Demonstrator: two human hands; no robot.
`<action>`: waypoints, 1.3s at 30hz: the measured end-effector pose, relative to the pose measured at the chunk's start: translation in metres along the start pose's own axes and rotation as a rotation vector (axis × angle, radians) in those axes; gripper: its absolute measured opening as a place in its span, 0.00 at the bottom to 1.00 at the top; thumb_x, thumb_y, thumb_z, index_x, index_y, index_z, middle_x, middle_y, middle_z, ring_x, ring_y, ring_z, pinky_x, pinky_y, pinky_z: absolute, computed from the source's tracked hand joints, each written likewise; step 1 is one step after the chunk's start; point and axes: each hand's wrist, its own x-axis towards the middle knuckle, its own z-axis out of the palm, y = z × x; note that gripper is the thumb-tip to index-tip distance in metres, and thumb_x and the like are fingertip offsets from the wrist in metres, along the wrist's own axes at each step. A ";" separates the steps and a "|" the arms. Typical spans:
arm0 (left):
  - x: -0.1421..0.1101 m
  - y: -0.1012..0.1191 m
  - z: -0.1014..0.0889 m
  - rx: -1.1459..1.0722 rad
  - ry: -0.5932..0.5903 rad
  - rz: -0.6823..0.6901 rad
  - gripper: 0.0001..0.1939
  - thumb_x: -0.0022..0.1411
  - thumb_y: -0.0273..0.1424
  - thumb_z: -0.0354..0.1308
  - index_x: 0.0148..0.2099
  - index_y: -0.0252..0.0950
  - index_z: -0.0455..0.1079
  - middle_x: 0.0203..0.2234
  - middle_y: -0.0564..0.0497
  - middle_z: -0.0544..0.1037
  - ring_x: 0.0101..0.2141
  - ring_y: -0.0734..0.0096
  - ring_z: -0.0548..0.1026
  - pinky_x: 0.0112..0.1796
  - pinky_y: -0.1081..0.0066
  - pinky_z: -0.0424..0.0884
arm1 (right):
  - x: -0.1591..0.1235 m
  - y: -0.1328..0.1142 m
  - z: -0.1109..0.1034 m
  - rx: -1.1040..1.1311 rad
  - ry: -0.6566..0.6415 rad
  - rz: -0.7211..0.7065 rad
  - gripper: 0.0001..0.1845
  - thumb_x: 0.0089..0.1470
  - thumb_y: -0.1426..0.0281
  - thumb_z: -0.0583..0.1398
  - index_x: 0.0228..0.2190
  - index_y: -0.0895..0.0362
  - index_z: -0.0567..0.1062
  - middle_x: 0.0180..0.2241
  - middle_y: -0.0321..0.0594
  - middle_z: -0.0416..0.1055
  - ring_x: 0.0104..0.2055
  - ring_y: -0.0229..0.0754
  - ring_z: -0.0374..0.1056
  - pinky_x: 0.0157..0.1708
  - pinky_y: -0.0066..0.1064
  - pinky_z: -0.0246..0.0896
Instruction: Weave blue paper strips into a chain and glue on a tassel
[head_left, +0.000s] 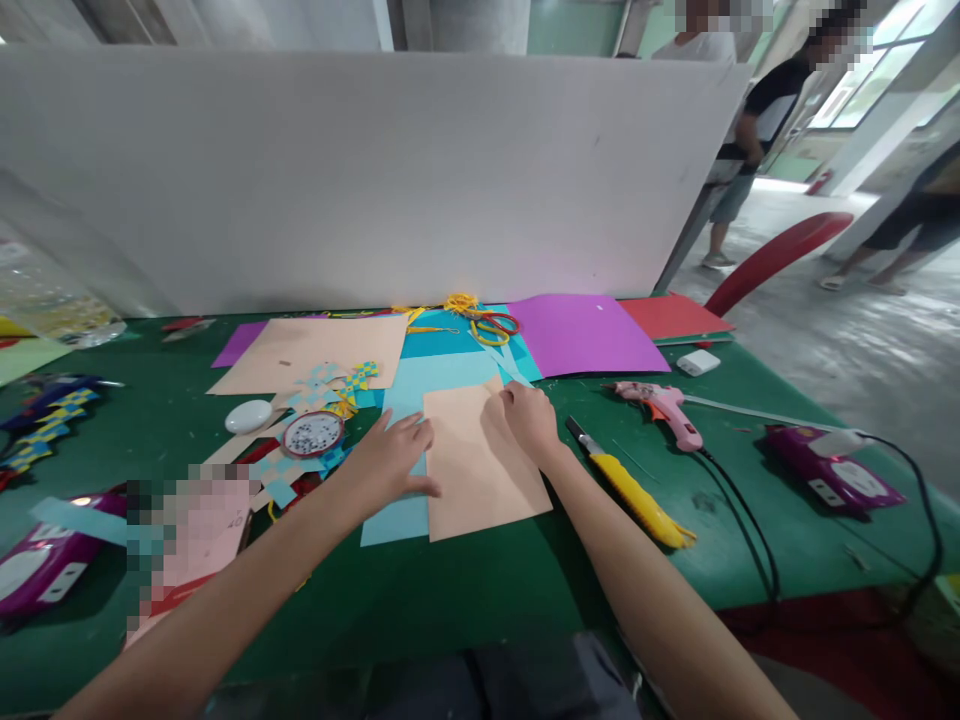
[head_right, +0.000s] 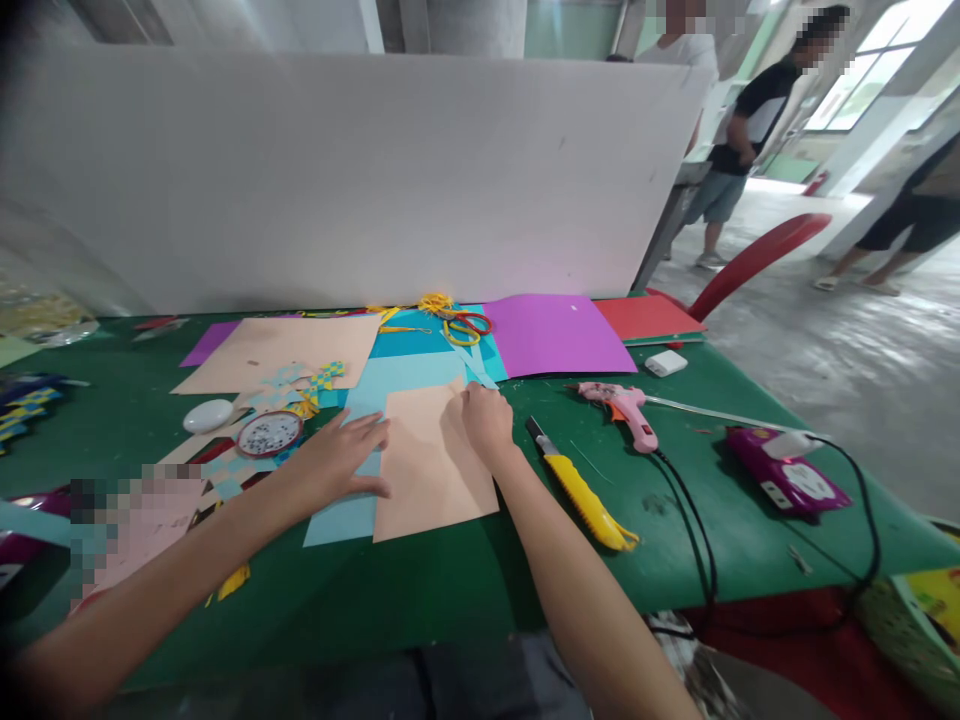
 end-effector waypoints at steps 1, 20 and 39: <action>-0.003 0.002 0.001 0.007 0.019 0.015 0.27 0.52 0.53 0.59 0.43 0.35 0.67 0.49 0.39 0.74 0.58 0.49 0.62 0.56 0.50 0.51 | 0.000 0.000 0.000 0.000 0.000 0.001 0.14 0.62 0.67 0.49 0.40 0.56 0.73 0.34 0.46 0.75 0.37 0.45 0.71 0.31 0.28 0.55; -0.049 0.037 0.018 0.258 0.343 0.312 0.08 0.62 0.21 0.51 0.38 0.31 0.72 0.36 0.46 0.78 0.42 0.63 0.73 0.53 0.56 0.63 | 0.001 0.001 0.001 0.000 0.009 0.005 0.15 0.62 0.67 0.48 0.40 0.56 0.73 0.35 0.46 0.75 0.38 0.45 0.71 0.31 0.28 0.55; -0.077 0.068 0.003 0.201 0.314 0.453 0.11 0.64 0.29 0.51 0.31 0.34 0.72 0.27 0.45 0.78 0.35 0.63 0.74 0.44 0.60 0.69 | 0.002 0.002 0.004 0.098 0.030 0.019 0.14 0.61 0.67 0.50 0.38 0.56 0.74 0.34 0.46 0.74 0.37 0.46 0.70 0.32 0.30 0.55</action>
